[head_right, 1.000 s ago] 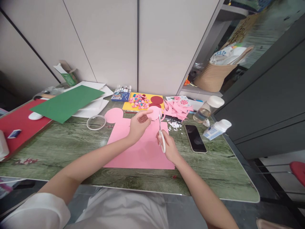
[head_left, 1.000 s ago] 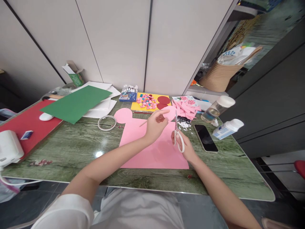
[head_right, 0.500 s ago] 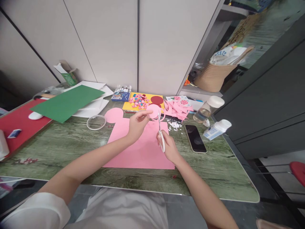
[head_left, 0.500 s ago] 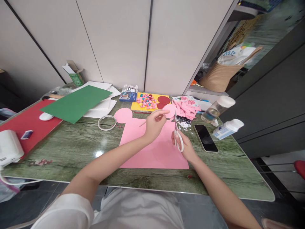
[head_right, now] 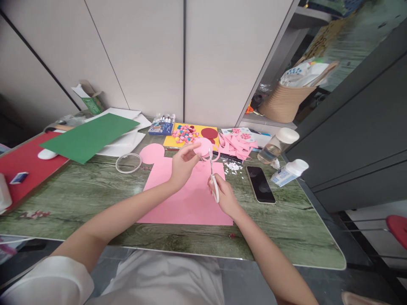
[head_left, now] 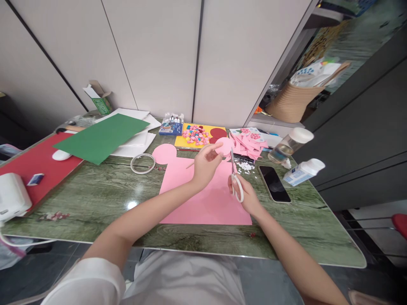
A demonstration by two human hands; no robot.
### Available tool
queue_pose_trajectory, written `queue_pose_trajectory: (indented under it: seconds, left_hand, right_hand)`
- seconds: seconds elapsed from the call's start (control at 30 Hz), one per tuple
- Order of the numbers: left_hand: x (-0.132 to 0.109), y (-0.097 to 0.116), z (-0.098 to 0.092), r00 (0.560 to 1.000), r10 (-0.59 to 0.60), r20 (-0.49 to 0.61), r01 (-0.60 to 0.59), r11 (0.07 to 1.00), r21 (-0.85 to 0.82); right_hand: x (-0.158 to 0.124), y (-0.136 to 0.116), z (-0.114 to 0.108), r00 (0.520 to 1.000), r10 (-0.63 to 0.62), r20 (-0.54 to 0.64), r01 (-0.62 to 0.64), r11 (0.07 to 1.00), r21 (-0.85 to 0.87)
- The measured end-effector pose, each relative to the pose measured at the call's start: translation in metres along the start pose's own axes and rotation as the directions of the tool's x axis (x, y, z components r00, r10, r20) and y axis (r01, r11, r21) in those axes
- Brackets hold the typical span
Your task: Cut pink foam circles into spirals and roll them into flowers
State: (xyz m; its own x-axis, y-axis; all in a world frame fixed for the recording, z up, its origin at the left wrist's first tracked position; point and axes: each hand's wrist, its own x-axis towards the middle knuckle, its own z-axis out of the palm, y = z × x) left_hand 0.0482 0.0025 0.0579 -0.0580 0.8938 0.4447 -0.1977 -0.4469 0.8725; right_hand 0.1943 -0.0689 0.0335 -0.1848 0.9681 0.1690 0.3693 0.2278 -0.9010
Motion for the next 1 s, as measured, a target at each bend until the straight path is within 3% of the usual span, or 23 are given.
queue_pose_trajectory:
  seconds: [0.47, 1.0]
  left_hand:
    - [-0.0059, -0.0011, 0.0017, 0.999, 0.001, 0.046, -0.003, 0.999, 0.052]
    - [-0.0037, 0.0017, -0.0003, 0.999, -0.006, 0.035, 0.005, 1.000, 0.024]
  right_hand:
    - [-0.0003, -0.0019, -0.0012, 0.998, -0.061, -0.017, 0.061, 0.998, 0.009]
    - [-0.0009, -0.0028, -0.0016, 1.000, -0.014, -0.003, 0.014, 1.000, 0.012]
